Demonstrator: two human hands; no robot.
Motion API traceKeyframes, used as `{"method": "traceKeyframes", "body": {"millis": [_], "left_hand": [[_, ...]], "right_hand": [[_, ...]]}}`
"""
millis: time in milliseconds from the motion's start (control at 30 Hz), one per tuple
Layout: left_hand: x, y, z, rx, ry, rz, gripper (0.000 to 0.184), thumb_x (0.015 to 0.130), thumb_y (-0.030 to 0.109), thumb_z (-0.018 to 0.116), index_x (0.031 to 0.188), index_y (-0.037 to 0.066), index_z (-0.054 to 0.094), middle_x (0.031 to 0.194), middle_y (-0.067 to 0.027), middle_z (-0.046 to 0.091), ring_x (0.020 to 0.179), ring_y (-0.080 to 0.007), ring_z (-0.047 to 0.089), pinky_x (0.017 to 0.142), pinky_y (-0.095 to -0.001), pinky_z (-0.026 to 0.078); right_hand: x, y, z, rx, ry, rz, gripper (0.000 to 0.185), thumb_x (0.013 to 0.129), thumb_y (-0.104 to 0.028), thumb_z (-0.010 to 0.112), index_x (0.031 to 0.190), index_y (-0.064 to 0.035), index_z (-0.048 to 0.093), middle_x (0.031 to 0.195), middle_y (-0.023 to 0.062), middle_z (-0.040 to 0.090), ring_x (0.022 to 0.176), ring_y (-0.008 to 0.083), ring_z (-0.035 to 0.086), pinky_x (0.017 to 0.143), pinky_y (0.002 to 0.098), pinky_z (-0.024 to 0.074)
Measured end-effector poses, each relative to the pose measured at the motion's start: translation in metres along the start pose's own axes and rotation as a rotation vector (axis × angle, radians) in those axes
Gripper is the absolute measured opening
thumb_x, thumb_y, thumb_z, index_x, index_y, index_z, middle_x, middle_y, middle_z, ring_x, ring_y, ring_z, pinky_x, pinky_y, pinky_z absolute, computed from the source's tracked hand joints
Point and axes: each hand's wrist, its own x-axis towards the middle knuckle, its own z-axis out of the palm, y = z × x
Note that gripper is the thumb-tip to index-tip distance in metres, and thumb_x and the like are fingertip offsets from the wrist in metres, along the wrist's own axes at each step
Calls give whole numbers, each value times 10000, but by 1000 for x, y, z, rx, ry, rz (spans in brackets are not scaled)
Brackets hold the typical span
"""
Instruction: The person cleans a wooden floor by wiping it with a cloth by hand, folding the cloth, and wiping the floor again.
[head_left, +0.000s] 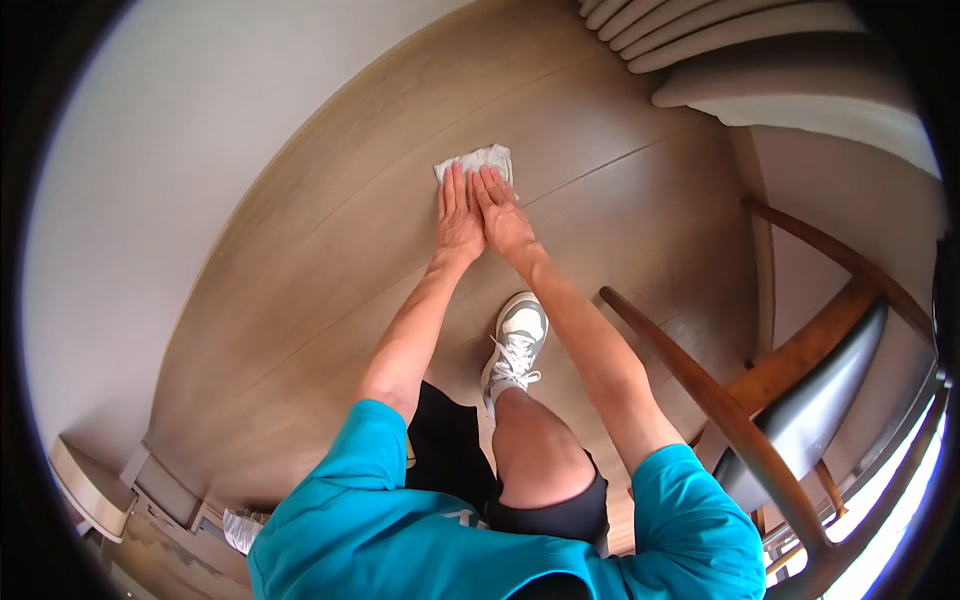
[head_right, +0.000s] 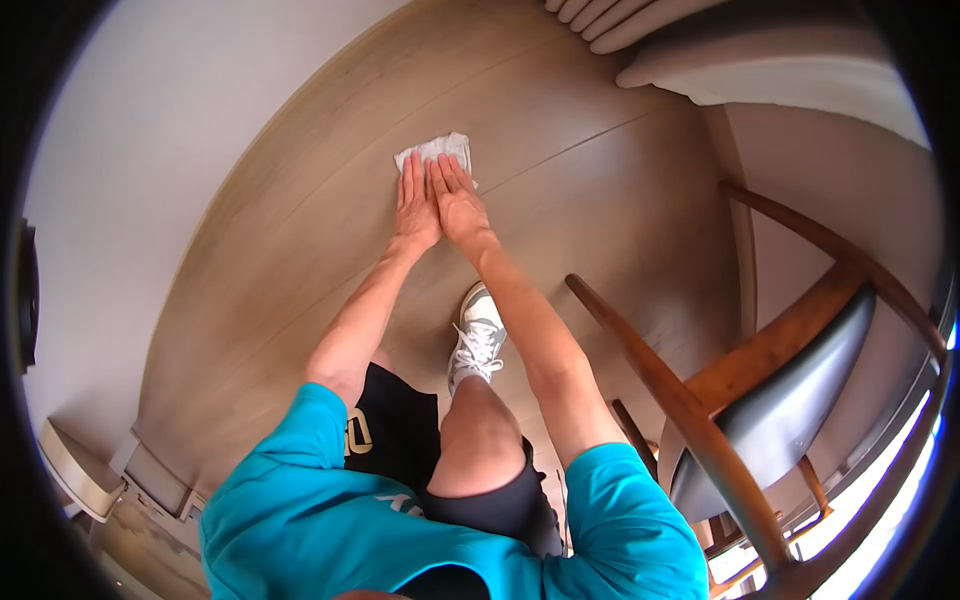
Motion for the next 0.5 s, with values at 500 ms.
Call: {"method": "traceKeyframes", "body": {"millis": [500], "left_hand": [[248, -62, -37, -183, -226, -125, 884, 984, 448, 452, 1662, 37, 61, 1731, -194, -75, 1595, -382, -103, 1257, -550, -80]], "right_hand": [[261, 15, -73, -558, -83, -75, 660, 996, -104, 529, 1611, -34, 302, 1706, 111, 247, 1586, 257, 204, 1279, 355, 261]]}}
